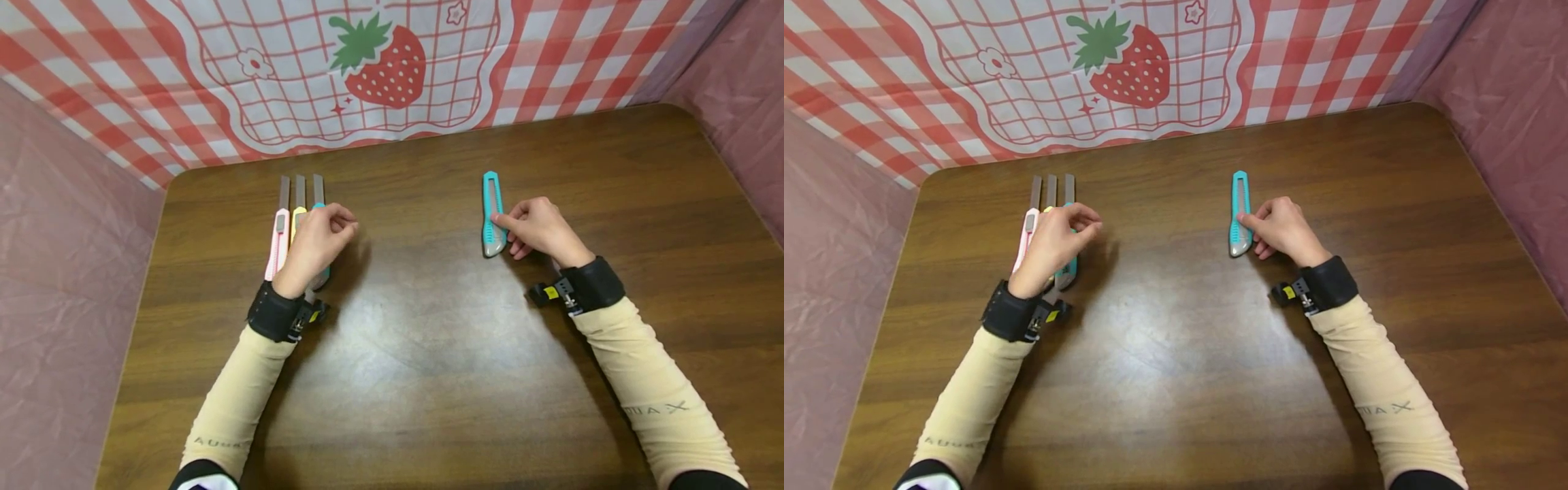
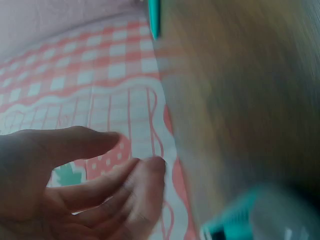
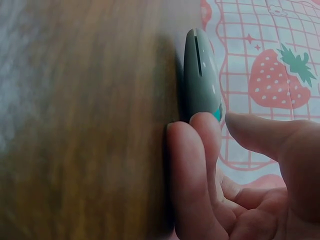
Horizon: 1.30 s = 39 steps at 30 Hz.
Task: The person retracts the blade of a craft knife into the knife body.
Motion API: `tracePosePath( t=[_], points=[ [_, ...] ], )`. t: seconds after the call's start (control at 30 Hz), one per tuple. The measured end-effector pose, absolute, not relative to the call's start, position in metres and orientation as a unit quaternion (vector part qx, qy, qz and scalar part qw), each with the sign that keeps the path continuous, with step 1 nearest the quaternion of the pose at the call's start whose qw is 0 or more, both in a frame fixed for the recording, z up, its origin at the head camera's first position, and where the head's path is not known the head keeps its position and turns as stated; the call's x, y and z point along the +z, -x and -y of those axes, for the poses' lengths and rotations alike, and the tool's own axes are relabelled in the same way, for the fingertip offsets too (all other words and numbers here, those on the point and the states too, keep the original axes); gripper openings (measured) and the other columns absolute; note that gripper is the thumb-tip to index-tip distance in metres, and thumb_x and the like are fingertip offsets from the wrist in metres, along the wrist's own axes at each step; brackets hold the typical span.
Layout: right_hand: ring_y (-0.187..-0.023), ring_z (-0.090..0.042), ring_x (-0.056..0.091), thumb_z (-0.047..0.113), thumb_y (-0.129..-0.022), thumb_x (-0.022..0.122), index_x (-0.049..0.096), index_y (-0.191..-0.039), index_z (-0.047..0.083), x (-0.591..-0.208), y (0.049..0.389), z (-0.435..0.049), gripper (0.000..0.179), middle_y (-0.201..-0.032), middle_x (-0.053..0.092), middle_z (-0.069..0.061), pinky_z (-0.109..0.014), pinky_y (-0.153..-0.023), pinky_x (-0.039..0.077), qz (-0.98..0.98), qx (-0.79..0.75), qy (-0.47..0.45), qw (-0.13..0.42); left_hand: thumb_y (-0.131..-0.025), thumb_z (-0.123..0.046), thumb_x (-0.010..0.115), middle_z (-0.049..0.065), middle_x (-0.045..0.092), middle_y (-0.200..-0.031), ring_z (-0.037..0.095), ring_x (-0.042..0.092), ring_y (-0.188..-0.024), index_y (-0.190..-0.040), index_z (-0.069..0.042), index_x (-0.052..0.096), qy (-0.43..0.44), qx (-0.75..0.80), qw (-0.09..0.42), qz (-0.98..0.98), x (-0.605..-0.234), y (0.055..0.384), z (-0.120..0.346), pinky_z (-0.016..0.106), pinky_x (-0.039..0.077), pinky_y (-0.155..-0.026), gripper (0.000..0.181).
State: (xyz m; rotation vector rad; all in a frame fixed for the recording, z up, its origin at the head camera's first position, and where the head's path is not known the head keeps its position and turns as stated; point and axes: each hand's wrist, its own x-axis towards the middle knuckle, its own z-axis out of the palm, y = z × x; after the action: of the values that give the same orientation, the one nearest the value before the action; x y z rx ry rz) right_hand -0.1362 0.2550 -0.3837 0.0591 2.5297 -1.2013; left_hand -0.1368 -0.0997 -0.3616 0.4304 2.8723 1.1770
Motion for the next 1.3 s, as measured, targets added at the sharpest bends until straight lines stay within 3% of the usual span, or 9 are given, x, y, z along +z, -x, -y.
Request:
tracePosePath(
  t=[0.3, 0.4, 0.53, 0.7, 0.8, 1.07, 1.17, 1.3],
  points=[
    [-0.053, -0.024, 0.062, 0.038, -0.092, 0.056, 0.056, -0.088, -0.005, -0.384, 0.136, -0.255, 0.043, -0.065, 0.058, -0.012, -0.03, -0.043, 0.058, -0.889, -0.426, -0.017, 0.169, -0.08, -0.019, 0.072, 0.016, 0.065, -0.077, 0.026, 0.058, -0.066, -0.09, 0.004, 0.066, -0.096, 0.207, -0.01, -0.974, -0.359, 0.142, 0.127, 0.042, 0.054, -0.059, 0.025],
    [-0.053, -0.024, 0.062, 0.038, -0.092, 0.056, 0.056, -0.089, -0.005, -0.384, 0.136, -0.255, 0.043, -0.066, 0.059, -0.012, -0.031, -0.043, 0.058, -0.888, -0.426, -0.017, 0.173, -0.079, -0.018, 0.073, 0.013, 0.059, -0.068, 0.026, 0.055, -0.058, -0.075, 0.001, 0.062, -0.076, 0.183, -0.02, -0.98, -0.36, 0.142, 0.133, 0.039, 0.05, -0.048, 0.023],
    [-0.053, -0.023, 0.062, 0.038, -0.092, 0.056, 0.056, -0.089, -0.005, -0.383, 0.136, -0.255, 0.043, -0.066, 0.059, -0.013, -0.03, -0.043, 0.058, -0.887, -0.426, -0.016, 0.175, -0.079, -0.021, 0.073, 0.005, 0.044, -0.056, 0.025, 0.051, -0.049, -0.058, -0.004, 0.051, -0.056, 0.156, -0.009, -0.986, -0.361, 0.142, 0.138, 0.035, 0.041, -0.039, 0.035],
    [-0.053, -0.023, 0.062, 0.038, -0.092, 0.056, 0.056, -0.09, -0.005, -0.384, 0.136, -0.255, 0.043, -0.065, 0.058, -0.012, -0.03, -0.043, 0.058, -0.887, -0.428, -0.014, 0.173, -0.078, -0.026, 0.075, 0.015, 0.056, -0.066, 0.033, 0.057, -0.066, -0.073, 0.002, 0.059, -0.044, 0.117, 0.022, -0.992, -0.363, 0.143, 0.136, 0.048, 0.053, -0.052, 0.033],
    [-0.053, -0.024, 0.062, 0.038, -0.092, 0.056, 0.056, -0.09, -0.005, -0.384, 0.136, -0.255, 0.043, -0.065, 0.059, -0.012, -0.03, -0.043, 0.058, -0.887, -0.428, -0.017, 0.17, -0.076, -0.029, 0.076, 0.02, 0.06, -0.074, 0.036, 0.055, -0.073, -0.08, 0.004, 0.06, -0.047, 0.11, 0.023, -0.993, -0.363, 0.143, 0.133, 0.053, 0.054, -0.057, 0.036],
    [-0.053, -0.025, 0.062, 0.036, -0.092, 0.056, 0.057, -0.09, -0.004, -0.386, 0.137, -0.255, 0.04, -0.065, 0.059, -0.013, -0.03, -0.042, 0.058, -0.889, -0.427, -0.024, 0.165, -0.075, -0.033, 0.077, 0.011, 0.051, -0.058, 0.031, 0.051, -0.059, -0.06, -0.004, 0.053, -0.068, 0.112, 0.004, -0.991, -0.367, 0.142, 0.131, 0.045, 0.052, -0.044, 0.04],
    [-0.053, -0.025, 0.062, 0.037, -0.092, 0.056, 0.057, -0.09, -0.004, -0.388, 0.137, -0.255, 0.041, -0.065, 0.059, -0.012, -0.031, -0.043, 0.058, -0.889, -0.427, -0.021, 0.165, -0.076, -0.033, 0.076, 0.008, 0.046, -0.054, 0.027, 0.051, -0.055, -0.058, -0.005, 0.052, -0.072, 0.119, 0.017, -0.99, -0.368, 0.142, 0.13, 0.041, 0.05, -0.041, 0.041],
    [-0.053, -0.024, 0.062, 0.037, -0.092, 0.056, 0.057, -0.089, -0.004, -0.389, 0.137, -0.255, 0.041, -0.065, 0.059, -0.012, -0.031, -0.042, 0.058, -0.89, -0.427, -0.019, 0.162, -0.076, -0.032, 0.077, 0.008, 0.051, -0.058, 0.026, 0.054, -0.053, -0.061, -0.004, 0.055, -0.076, 0.124, 0.033, -0.989, -0.373, 0.143, 0.128, 0.041, 0.049, -0.043, 0.038]
  ],
)
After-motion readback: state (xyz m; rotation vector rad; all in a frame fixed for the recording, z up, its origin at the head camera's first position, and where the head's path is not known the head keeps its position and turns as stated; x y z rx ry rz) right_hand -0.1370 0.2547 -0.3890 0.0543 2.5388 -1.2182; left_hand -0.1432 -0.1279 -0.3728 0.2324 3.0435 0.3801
